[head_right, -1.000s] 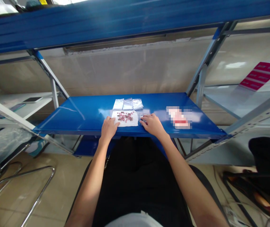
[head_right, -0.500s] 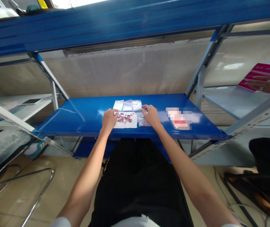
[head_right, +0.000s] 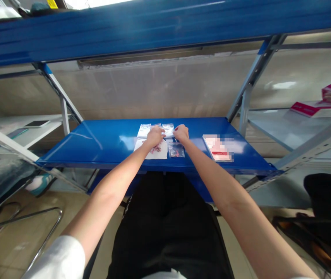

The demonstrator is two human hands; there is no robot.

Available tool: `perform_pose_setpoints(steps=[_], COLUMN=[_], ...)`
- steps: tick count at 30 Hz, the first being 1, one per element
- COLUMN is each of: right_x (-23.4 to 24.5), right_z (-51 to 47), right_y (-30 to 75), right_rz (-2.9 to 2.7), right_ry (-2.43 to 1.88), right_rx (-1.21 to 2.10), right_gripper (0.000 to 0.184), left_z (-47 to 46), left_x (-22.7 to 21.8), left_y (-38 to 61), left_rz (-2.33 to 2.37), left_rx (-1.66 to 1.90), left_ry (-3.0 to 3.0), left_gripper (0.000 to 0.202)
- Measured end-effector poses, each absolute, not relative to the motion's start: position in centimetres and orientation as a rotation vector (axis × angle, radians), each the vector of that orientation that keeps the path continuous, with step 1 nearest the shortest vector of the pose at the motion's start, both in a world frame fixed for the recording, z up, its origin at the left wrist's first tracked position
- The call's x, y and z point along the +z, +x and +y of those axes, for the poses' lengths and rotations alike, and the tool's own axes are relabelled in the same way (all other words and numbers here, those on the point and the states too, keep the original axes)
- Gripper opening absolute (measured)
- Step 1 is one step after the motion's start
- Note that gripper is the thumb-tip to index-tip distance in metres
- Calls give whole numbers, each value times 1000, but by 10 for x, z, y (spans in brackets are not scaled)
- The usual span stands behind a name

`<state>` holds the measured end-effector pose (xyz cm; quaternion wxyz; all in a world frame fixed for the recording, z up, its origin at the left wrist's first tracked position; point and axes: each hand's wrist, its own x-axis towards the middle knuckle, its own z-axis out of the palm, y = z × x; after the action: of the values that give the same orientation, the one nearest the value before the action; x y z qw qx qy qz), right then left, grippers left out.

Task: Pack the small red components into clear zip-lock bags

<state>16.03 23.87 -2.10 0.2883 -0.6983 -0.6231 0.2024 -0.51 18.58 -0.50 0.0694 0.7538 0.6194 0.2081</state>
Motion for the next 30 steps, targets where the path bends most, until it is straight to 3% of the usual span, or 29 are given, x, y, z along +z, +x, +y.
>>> perform_pose_setpoints(steps=[17,24,30], right_x=[-11,-7,-14], right_z=[219,147,63], right_y=[162,165,167], right_rz=[-1263,-962,-958], right_ry=[-1639,-964,-928], right_rx=[798,1187,1284], right_gripper=[5,37,56], left_z=[183,148,76], left_x=[-1,15,0], left_y=[-13,14,11], left_rz=[1805,1546,1320], left_rx=[866,1206,1280], left_ry=[2209,1604,1408], left_gripper=[27,34,25])
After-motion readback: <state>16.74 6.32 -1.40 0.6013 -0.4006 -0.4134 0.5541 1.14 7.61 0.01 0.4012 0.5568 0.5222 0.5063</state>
